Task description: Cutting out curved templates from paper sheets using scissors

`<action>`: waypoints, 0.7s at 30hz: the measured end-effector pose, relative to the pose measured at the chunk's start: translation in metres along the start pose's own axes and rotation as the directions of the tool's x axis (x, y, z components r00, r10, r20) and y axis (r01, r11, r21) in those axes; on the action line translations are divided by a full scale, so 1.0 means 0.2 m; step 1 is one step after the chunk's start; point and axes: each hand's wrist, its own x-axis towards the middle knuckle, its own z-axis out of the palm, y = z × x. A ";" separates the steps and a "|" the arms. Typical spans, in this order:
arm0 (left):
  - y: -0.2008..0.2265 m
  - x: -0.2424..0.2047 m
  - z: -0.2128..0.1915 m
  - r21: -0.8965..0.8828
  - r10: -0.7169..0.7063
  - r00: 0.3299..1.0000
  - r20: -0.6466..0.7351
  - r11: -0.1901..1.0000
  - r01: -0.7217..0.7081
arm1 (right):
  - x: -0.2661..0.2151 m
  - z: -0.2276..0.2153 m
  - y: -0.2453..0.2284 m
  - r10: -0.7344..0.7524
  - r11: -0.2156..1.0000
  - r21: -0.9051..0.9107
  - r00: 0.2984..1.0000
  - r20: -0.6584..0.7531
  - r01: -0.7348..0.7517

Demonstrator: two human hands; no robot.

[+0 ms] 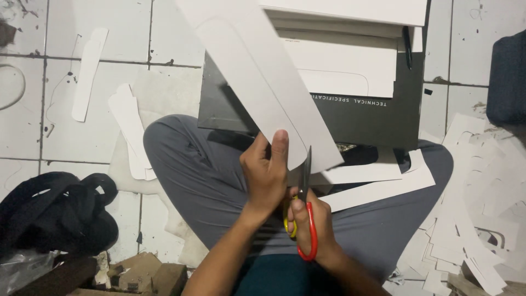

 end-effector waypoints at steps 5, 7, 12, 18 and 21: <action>-0.07 0.04 0.01 0.162 0.319 0.947 0.029 0.934 -0.319 | -0.02 0.00 -0.11 -0.004 0.998 0.069 0.997 0.072 -0.001; -0.06 0.03 0.00 0.175 0.354 0.932 0.080 0.915 -0.363 | -0.01 -0.01 -0.13 0.035 0.998 0.053 0.998 0.058 -0.038; -0.03 0.03 -0.01 0.087 0.281 0.942 0.186 0.950 -0.300 | 0.04 -0.01 -0.12 -0.063 0.997 0.045 0.998 -0.027 0.064; -0.02 0.03 -0.01 0.078 0.247 0.959 0.138 0.963 -0.259 | 0.06 0.00 -0.15 -0.128 0.992 -0.020 0.992 -0.021 0.128; 0.01 0.03 -0.02 0.076 0.225 0.967 0.122 0.969 -0.235 | 0.07 -0.01 -0.14 -0.159 0.983 -0.090 0.987 -0.003 0.158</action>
